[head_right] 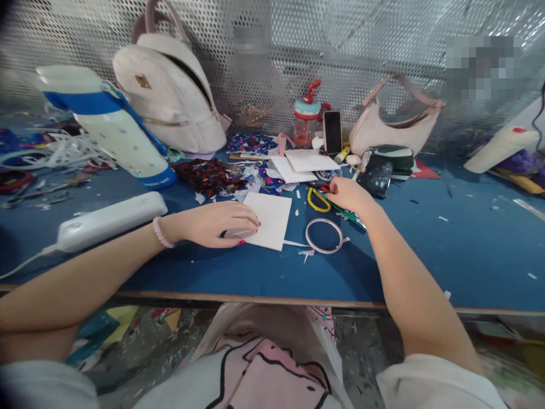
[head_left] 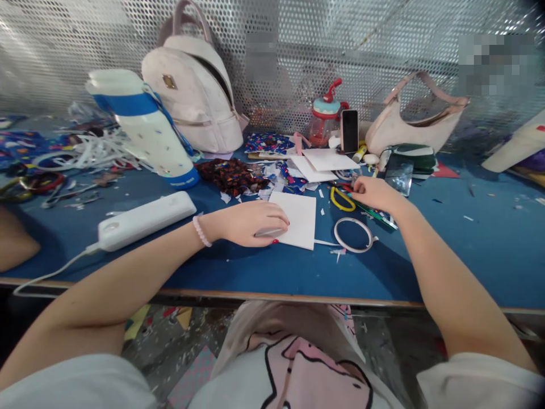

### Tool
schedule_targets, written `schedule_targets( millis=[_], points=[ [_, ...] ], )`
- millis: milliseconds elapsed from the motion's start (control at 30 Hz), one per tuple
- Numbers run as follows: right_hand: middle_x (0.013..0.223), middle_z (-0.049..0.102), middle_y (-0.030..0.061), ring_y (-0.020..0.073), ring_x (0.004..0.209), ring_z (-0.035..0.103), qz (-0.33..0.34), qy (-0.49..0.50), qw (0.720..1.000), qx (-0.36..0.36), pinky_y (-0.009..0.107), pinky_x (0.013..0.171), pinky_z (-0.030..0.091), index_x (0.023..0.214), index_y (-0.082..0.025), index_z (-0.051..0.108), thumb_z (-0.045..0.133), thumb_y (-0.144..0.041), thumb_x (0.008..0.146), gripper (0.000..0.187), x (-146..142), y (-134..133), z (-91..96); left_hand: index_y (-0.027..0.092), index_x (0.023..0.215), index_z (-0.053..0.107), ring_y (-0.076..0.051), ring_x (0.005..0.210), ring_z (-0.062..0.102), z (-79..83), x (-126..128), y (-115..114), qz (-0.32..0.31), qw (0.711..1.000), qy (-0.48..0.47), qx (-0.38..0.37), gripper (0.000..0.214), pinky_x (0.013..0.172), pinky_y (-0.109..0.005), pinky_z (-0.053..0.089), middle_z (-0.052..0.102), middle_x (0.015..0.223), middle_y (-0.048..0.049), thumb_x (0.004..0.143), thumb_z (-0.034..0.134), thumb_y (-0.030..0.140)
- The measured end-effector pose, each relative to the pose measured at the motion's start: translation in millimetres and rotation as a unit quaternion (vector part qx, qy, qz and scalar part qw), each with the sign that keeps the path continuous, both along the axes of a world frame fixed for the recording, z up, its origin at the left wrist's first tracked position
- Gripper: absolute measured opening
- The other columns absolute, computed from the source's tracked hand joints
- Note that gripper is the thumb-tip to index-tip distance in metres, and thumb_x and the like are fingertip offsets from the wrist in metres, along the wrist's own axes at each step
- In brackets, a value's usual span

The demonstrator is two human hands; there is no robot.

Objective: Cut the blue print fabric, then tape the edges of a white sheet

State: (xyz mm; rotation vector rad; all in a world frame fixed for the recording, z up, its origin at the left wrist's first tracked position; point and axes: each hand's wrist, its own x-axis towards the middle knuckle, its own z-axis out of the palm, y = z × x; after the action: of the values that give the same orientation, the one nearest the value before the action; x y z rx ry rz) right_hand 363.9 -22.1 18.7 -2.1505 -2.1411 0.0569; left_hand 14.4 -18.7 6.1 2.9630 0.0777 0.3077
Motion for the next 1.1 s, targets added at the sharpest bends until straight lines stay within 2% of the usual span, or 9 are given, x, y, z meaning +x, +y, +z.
schedule_targets(
  millis=[100, 200, 300, 400, 600, 767, 933, 1100],
  points=[
    [0.071, 0.068, 0.0063, 0.0191, 0.062, 0.06, -0.004, -0.016, 0.997, -0.079, 0.029, 0.055, 0.042, 0.076, -0.02, 0.062, 0.065, -0.032, 0.076, 0.012, 4.2, -3.9, 11.2, 0.017, 0.112, 0.062, -0.024, 0.109, 0.058, -1.5, 0.5, 1.0, -0.001, 1.0, 0.0, 0.002, 0.025, 0.097, -0.034, 0.042, 0.064, 0.118, -0.012, 0.092, 0.052, 0.03],
    [0.074, 0.07, 0.0073, 0.0198, 0.063, 0.062, 0.016, -0.027, 0.992, -0.122, 0.029, 0.057, 0.043, 0.074, -0.019, 0.065, 0.066, -0.029, 0.076, 0.011, 3.7, -6.6, 17.7, 0.017, 0.116, 0.061, -0.024, 0.108, 0.058, -2.6, 0.9, 2.4, 0.003, 1.0, 0.005, 0.004, 0.031, 0.096, -0.033, 0.042, 0.065, 0.118, -0.0122, 0.093, 0.055, 0.038],
    [0.075, 0.071, 0.0073, 0.0199, 0.066, 0.063, 0.019, -0.037, 0.989, -0.14, 0.03, 0.06, 0.044, 0.07, -0.018, 0.066, 0.064, -0.026, 0.078, 0.012, 1.3, -7.3, 19.1, 0.018, 0.118, 0.06, -0.024, 0.109, 0.058, -2.8, 1.1, 3.6, 0.006, 1.0, 0.011, 0.009, 0.032, 0.096, -0.033, 0.042, 0.064, 0.12, -0.0117, 0.094, 0.055, 0.038],
    [0.069, 0.069, 0.0064, 0.0183, 0.06, 0.06, 0.018, -0.036, 0.987, -0.157, 0.03, 0.058, 0.042, 0.063, -0.018, 0.065, 0.061, -0.027, 0.082, 0.02, 0.1, -7.0, 18.7, 0.017, 0.118, 0.06, -0.023, 0.11, 0.058, -2.1, 1.1, 3.8, 0.004, 1.0, 0.012, 0.009, 0.03, 0.096, -0.032, 0.042, 0.063, 0.121, -0.0115, 0.094, 0.055, 0.035],
    [0.063, 0.065, 0.0067, 0.0185, 0.057, 0.058, 0.003, -0.01, 0.986, -0.166, 0.03, 0.054, 0.039, 0.057, -0.018, 0.06, 0.063, -0.037, 0.082, 0.031, -2.2, -7.7, 17.5, 0.016, 0.111, 0.061, -0.022, 0.108, 0.057, -0.9, 0.2, 3.3, 0.003, 1.0, 0.0, -0.011, 0.025, 0.096, -0.031, 0.041, 0.064, 0.116, -0.0105, 0.093, 0.056, 0.032],
    [0.057, 0.059, 0.005, 0.0173, 0.056, 0.054, 0.004, -0.045, 0.983, -0.178, 0.029, 0.052, 0.035, 0.049, -0.019, 0.049, 0.061, -0.041, 0.083, 0.041, -5.8, -5.9, 14.8, 0.016, 0.106, 0.061, -0.022, 0.107, 0.057, -1.2, 0.0, 4.0, 0.005, 1.0, 0.0, -0.026, 0.024, 0.097, -0.031, 0.041, 0.065, 0.112, -0.0102, 0.092, 0.059, 0.035],
    [0.061, 0.062, 0.002, 0.0158, 0.059, 0.057, 0.008, 0.0, 0.984, -0.179, 0.026, 0.056, 0.037, 0.057, -0.019, 0.053, 0.063, -0.031, 0.082, 0.029, -9.3, -5.5, 13.0, 0.017, 0.102, 0.06, -0.022, 0.104, 0.057, -1.6, 0.8, 4.1, 0.0, 0.999, -0.004, -0.037, 0.019, 0.095, -0.032, 0.042, 0.065, 0.108, -0.0097, 0.092, 0.056, 0.032],
    [0.058, 0.062, 0.0001, 0.0138, 0.053, 0.059, -0.015, 0.012, 0.984, -0.176, 0.023, 0.055, 0.04, 0.075, -0.019, 0.054, 0.055, -0.027, 0.088, 0.016, -13.0, -8.7, 10.9, 0.017, 0.097, 0.06, -0.022, 0.103, 0.058, -0.5, 2.2, 1.9, 0.002, 1.0, -0.009, -0.027, 0.016, 0.093, -0.033, 0.043, 0.065, 0.105, -0.01, 0.093, 0.052, 0.03]
  ],
)
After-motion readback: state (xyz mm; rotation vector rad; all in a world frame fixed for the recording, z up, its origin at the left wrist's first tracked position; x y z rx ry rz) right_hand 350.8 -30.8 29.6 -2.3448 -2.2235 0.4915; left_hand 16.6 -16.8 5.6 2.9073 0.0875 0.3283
